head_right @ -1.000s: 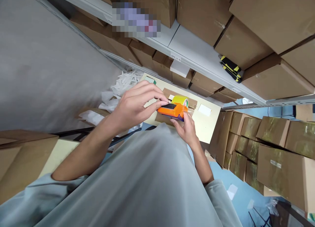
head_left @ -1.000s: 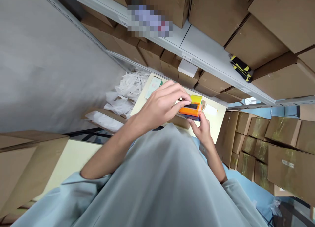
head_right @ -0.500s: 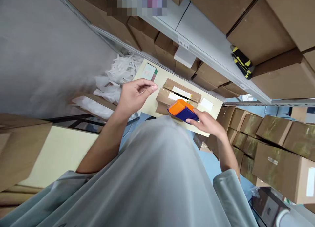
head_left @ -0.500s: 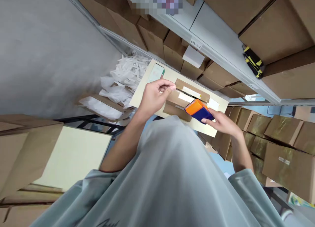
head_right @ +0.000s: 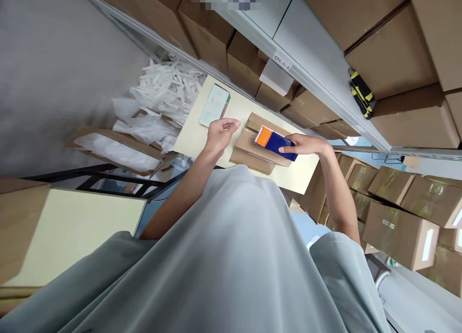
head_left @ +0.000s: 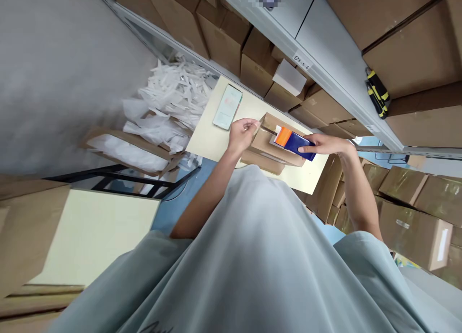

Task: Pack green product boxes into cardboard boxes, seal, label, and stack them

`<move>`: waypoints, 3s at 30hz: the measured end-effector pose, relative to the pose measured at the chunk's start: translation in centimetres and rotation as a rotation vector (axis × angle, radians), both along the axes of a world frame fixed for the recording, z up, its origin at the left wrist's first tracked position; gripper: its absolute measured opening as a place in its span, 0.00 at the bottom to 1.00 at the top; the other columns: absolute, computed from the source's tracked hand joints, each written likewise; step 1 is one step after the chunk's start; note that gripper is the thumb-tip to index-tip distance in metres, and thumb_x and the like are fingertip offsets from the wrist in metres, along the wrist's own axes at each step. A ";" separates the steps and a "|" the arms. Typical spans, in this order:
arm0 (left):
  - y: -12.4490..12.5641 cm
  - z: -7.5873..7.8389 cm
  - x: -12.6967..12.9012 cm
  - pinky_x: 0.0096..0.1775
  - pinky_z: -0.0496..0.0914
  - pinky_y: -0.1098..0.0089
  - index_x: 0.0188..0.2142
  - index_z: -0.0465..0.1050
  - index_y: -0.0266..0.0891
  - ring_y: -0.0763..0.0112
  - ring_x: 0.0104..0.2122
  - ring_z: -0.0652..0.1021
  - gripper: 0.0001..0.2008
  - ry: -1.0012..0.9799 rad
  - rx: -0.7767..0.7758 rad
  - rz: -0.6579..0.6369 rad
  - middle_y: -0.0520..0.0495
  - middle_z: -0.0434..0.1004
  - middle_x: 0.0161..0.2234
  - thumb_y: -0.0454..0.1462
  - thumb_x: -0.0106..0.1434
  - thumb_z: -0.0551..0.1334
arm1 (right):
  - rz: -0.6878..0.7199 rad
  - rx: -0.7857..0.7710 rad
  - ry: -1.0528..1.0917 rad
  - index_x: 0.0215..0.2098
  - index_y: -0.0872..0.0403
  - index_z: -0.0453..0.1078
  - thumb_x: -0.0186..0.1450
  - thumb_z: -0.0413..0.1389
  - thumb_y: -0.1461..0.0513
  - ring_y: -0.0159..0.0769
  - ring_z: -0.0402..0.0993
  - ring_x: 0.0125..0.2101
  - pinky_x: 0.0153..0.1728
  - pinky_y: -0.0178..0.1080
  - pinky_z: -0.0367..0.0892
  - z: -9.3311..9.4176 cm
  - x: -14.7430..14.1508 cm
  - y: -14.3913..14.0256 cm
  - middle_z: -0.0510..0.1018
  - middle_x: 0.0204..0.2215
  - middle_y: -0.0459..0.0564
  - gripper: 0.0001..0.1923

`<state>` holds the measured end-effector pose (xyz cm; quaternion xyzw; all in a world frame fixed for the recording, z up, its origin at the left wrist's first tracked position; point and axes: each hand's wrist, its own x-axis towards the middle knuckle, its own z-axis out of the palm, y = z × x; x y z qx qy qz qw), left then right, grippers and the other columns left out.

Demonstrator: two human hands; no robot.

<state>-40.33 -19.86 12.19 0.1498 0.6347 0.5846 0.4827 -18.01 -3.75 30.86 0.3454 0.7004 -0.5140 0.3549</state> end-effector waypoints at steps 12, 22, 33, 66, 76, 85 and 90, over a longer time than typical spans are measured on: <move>0.6 -4.3 0.4 0.48 0.82 0.61 0.35 0.80 0.38 0.63 0.41 0.84 0.04 -0.284 -0.127 0.021 0.46 0.83 0.34 0.35 0.63 0.72 | -0.031 -0.128 -0.143 0.45 0.54 0.78 0.60 0.71 0.31 0.42 0.82 0.39 0.42 0.39 0.76 -5.5 -1.4 2.0 0.88 0.43 0.55 0.38; -0.4 -6.4 -0.1 0.49 0.81 0.62 0.33 0.80 0.37 0.64 0.40 0.85 0.06 -0.368 -0.253 -0.013 0.48 0.83 0.33 0.37 0.59 0.74 | -0.012 -0.113 -0.178 0.42 0.56 0.79 0.62 0.69 0.32 0.40 0.79 0.37 0.39 0.37 0.73 -7.4 -2.4 1.0 0.88 0.40 0.54 0.36; -0.5 -8.1 0.6 0.50 0.77 0.62 0.30 0.81 0.40 0.60 0.41 0.84 0.07 -0.230 -0.214 -0.154 0.47 0.85 0.33 0.38 0.55 0.75 | -0.043 -0.084 -0.187 0.42 0.55 0.80 0.63 0.72 0.34 0.37 0.80 0.35 0.38 0.35 0.74 -7.9 -2.1 -0.1 0.88 0.38 0.53 0.34; -1.8 -7.9 1.7 0.47 0.72 0.65 0.38 0.78 0.44 0.61 0.38 0.82 0.10 0.114 -0.282 -0.104 0.50 0.82 0.32 0.44 0.65 0.74 | -0.062 0.037 -0.235 0.39 0.54 0.81 0.60 0.74 0.34 0.41 0.82 0.35 0.41 0.38 0.75 -7.2 -2.4 -1.9 0.88 0.36 0.54 0.33; -3.4 -4.7 2.3 0.50 0.75 0.62 0.42 0.89 0.42 0.63 0.35 0.80 0.12 0.361 -0.078 -0.195 0.42 0.87 0.45 0.45 0.63 0.78 | -0.057 0.039 -0.199 0.37 0.54 0.80 0.60 0.75 0.36 0.43 0.85 0.37 0.41 0.40 0.77 -7.5 -2.1 -2.5 0.89 0.36 0.54 0.32; -3.1 -4.8 3.6 0.52 0.78 0.62 0.41 0.89 0.40 0.64 0.41 0.82 0.08 0.310 -0.109 -0.102 0.41 0.83 0.46 0.41 0.66 0.74 | -0.002 -0.012 -0.108 0.36 0.55 0.83 0.58 0.72 0.29 0.42 0.82 0.31 0.37 0.41 0.75 -7.4 -1.2 -2.7 0.85 0.27 0.52 0.38; -2.8 -5.2 3.7 0.56 0.78 0.61 0.43 0.89 0.39 0.59 0.49 0.84 0.09 0.359 -0.149 -0.118 0.39 0.85 0.48 0.39 0.66 0.73 | -0.120 -0.051 -0.113 0.39 0.54 0.84 0.58 0.75 0.32 0.47 0.87 0.36 0.40 0.42 0.77 -4.4 7.4 -2.0 0.87 0.30 0.52 0.35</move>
